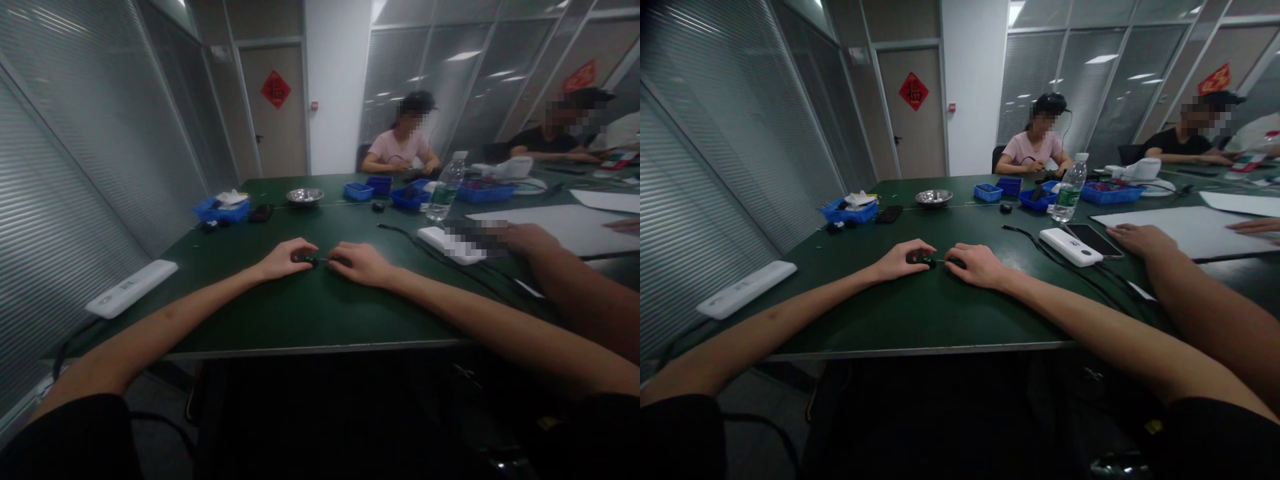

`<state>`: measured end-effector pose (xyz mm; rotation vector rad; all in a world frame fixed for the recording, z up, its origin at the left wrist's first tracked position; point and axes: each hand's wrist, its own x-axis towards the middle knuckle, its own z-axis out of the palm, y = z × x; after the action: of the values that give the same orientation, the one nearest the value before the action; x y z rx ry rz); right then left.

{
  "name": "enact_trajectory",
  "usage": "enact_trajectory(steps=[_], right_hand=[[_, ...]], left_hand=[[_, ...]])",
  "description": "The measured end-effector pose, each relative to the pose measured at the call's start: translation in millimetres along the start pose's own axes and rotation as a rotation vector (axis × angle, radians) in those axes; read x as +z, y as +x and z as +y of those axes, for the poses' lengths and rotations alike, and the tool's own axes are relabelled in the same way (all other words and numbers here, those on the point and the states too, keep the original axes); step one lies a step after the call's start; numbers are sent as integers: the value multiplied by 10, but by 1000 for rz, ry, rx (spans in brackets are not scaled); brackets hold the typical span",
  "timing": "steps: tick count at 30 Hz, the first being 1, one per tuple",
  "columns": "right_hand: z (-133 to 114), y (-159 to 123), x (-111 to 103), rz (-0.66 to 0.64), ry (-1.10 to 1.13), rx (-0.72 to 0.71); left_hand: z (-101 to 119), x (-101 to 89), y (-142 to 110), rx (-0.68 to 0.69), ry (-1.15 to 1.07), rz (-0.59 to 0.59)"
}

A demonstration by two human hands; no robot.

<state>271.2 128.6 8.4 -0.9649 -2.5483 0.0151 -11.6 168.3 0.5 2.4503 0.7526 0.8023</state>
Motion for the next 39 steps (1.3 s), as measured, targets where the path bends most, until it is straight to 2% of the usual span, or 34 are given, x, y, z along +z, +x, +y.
enact_trajectory(steps=[5, 13, 20, 29, 39], right_hand=[[-19, -1, -7, -20, -35, -24], [-33, 8, -15, -44, -90, -42], [-58, 14, 13, -38, -132, -31], [-105, 43, 69, 31, -131, -109], [-135, 43, 43, 27, -85, -52]], left_hand=[[-20, -6, -5, -40, 9, -39], [-50, -42, -28, -13, -76, -101], [-71, -50, -47, 32, -110, -85], [-66, -31, -60, 46, -82, -100], [-56, -33, -66, 33, -66, -98]])
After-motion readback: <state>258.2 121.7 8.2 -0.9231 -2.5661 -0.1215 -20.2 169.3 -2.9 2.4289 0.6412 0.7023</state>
